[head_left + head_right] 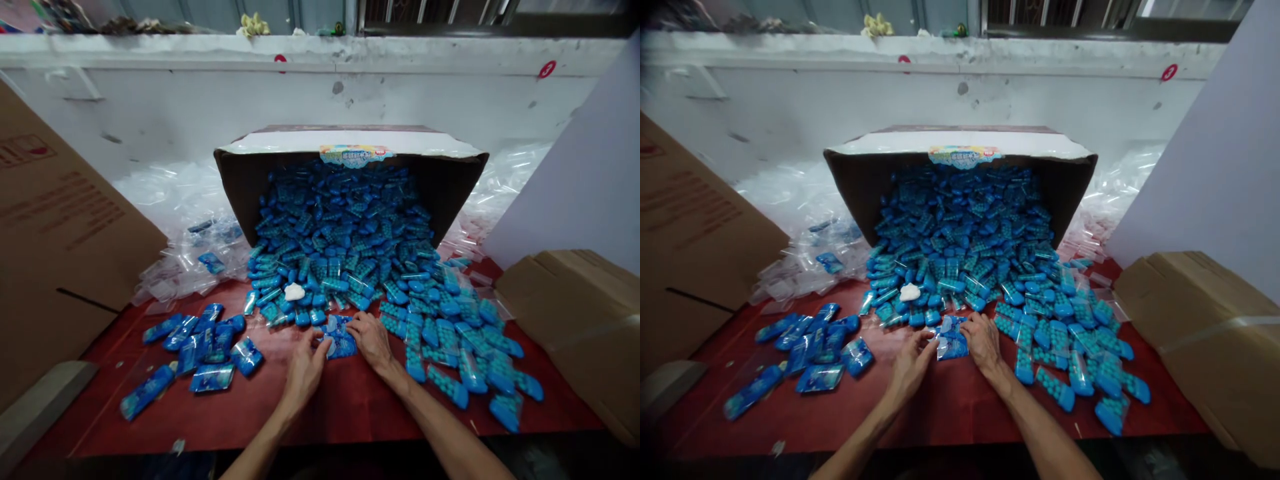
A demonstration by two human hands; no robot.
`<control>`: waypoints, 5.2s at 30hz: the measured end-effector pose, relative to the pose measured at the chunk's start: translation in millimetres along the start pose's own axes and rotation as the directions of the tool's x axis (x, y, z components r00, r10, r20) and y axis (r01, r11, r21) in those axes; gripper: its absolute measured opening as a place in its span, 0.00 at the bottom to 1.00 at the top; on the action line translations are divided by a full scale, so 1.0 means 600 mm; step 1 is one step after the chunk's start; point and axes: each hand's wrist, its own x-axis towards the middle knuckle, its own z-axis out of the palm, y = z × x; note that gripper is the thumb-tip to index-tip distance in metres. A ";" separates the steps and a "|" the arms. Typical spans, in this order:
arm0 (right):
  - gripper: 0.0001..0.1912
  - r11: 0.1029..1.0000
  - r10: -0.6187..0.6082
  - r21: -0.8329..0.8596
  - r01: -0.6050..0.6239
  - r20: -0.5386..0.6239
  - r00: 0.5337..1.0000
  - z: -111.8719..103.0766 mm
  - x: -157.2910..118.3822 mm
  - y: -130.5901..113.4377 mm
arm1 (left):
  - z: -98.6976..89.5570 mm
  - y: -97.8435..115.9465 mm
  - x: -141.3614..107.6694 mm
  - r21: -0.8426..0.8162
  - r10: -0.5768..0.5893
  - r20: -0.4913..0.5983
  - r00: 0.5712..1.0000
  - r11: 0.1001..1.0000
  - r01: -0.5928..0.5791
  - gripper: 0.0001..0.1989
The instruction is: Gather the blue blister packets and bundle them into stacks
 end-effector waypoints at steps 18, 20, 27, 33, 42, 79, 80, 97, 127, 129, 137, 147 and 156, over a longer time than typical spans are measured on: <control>0.09 0.997 0.060 -0.046 -0.060 -0.002 0.998 0.021 0.000 -0.002 | 0.024 -0.029 0.023 -0.237 -0.195 0.092 0.976 0.948 0.212 0.09; 0.11 0.994 0.079 -0.069 -0.081 -0.035 0.996 0.028 0.001 -0.002 | 0.024 -0.030 0.025 -0.281 -0.234 0.108 0.966 0.925 0.255 0.09; 0.14 1.000 0.020 0.016 -0.018 -0.109 0.994 -0.001 -0.003 -0.025 | 0.024 -0.015 0.030 -0.477 -0.404 0.160 0.901 0.767 0.429 0.20; 0.10 0.967 -0.030 0.247 0.070 -0.164 0.986 -0.034 -0.013 -0.054 | 0.030 0.008 0.034 -0.591 -0.364 0.266 0.893 0.670 0.449 0.17; 0.14 0.491 0.231 0.812 -0.315 0.227 0.946 -0.005 0.002 -0.051 | 0.046 -0.003 0.024 -0.580 -0.319 0.148 0.936 0.738 0.344 0.15; 0.16 0.982 0.149 -0.097 -0.160 -0.113 0.982 -0.033 0.022 0.041 | 0.009 0.011 0.027 -0.665 -0.496 0.473 0.728 0.341 0.664 0.05; 0.15 0.978 0.143 -0.139 -0.157 -0.104 0.984 -0.032 0.017 0.041 | 0.011 0.012 0.027 -0.668 -0.498 0.474 0.726 0.334 0.665 0.05; 0.17 0.838 0.163 0.530 -0.132 -0.012 0.986 -0.079 -0.019 0.036 | 0.015 0.010 0.016 -0.680 -0.509 0.506 0.696 0.261 0.685 0.10; 0.18 0.865 -0.122 0.488 0.119 -0.026 0.992 -0.116 -0.046 -0.018 | 0.001 0.007 0.028 -0.632 -0.271 0.438 0.857 0.585 0.508 0.13; 0.17 0.860 -0.109 0.492 0.134 -0.078 0.991 -0.103 -0.053 -0.016 | 0.000 0.005 0.030 -0.634 -0.250 0.444 0.860 0.591 0.499 0.13; 0.17 0.879 -0.113 0.438 0.188 -0.191 0.975 -0.091 -0.062 -0.015 | -0.002 0.003 0.032 -0.640 -0.231 0.465 0.855 0.579 0.505 0.14; 0.18 0.882 -0.158 0.412 0.229 -0.200 0.967 -0.095 -0.065 -0.018 | -0.003 0.010 0.029 -0.627 -0.184 0.458 0.870 0.627 0.462 0.16; 0.16 0.869 0.090 0.494 0.028 -0.213 0.973 -0.054 -0.087 -0.034 | 0.008 0.006 0.033 -0.565 -0.282 0.345 0.895 0.699 0.438 0.14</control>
